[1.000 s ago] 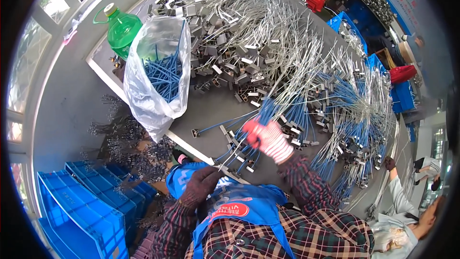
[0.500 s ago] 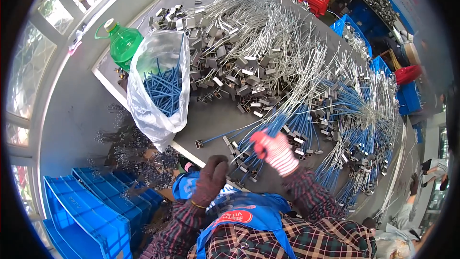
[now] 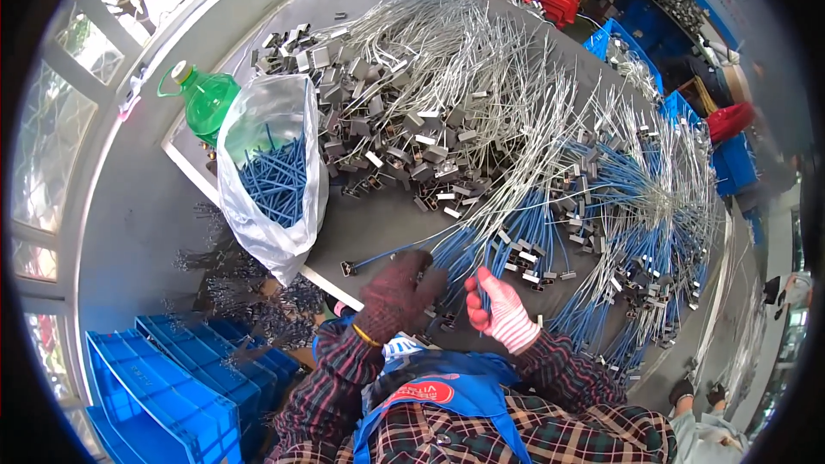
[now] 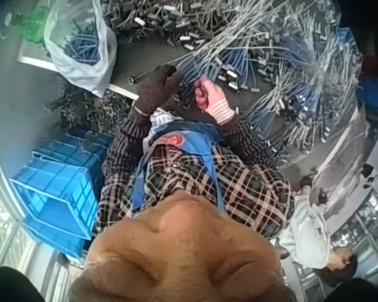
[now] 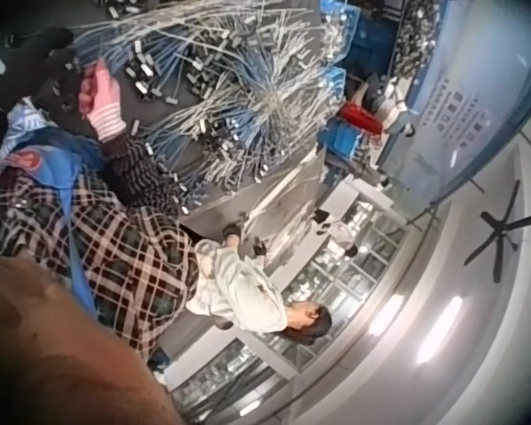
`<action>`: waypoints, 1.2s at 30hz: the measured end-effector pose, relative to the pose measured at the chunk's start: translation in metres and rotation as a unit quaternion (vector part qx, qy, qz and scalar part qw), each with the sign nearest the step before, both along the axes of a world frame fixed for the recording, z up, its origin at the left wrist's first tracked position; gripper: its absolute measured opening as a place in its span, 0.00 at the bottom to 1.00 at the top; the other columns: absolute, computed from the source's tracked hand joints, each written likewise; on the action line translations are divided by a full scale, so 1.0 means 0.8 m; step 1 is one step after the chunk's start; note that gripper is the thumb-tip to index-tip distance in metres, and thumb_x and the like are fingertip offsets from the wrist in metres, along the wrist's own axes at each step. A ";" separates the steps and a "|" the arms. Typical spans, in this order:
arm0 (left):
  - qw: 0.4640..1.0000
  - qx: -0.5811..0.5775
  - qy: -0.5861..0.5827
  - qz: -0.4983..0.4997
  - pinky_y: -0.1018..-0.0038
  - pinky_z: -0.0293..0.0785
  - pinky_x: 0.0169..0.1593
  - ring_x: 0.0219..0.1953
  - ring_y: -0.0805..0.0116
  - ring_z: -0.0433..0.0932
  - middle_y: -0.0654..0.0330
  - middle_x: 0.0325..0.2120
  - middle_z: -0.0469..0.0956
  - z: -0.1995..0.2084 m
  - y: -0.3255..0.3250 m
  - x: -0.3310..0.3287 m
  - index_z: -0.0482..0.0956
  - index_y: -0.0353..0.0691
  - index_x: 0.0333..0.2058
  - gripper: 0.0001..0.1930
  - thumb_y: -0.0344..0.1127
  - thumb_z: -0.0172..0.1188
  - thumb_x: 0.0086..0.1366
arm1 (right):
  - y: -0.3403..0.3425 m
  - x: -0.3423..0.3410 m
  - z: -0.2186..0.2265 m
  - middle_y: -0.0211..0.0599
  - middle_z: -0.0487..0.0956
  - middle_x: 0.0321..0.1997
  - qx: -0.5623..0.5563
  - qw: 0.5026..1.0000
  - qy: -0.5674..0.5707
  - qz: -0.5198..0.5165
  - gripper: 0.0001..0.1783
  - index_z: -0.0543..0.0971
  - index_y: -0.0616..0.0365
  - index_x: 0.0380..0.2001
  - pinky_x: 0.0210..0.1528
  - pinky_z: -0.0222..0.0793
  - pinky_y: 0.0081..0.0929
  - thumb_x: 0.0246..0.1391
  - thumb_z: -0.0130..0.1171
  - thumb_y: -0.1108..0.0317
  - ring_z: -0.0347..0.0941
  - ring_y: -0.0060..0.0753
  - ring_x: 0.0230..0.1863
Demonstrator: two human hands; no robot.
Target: The person bundles and organizes electrical wire harnesses by hand at a production station, placing them into plastic bags and blue bins on a work table.
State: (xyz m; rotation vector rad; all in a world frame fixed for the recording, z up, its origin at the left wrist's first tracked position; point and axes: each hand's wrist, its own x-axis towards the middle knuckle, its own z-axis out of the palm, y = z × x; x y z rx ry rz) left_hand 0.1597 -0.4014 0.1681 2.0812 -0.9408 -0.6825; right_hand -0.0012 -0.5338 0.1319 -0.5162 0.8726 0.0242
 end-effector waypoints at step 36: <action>0.937 -0.243 0.121 0.221 0.72 0.72 0.31 0.26 0.69 0.74 0.59 0.25 0.74 -0.006 -0.033 0.002 0.74 0.34 0.39 0.14 0.41 0.52 0.64 | -0.045 0.075 0.017 0.36 0.77 0.30 -0.207 0.965 -0.164 0.003 0.19 0.74 0.58 0.44 0.24 0.68 0.26 0.53 0.60 0.57 0.75 0.33 0.29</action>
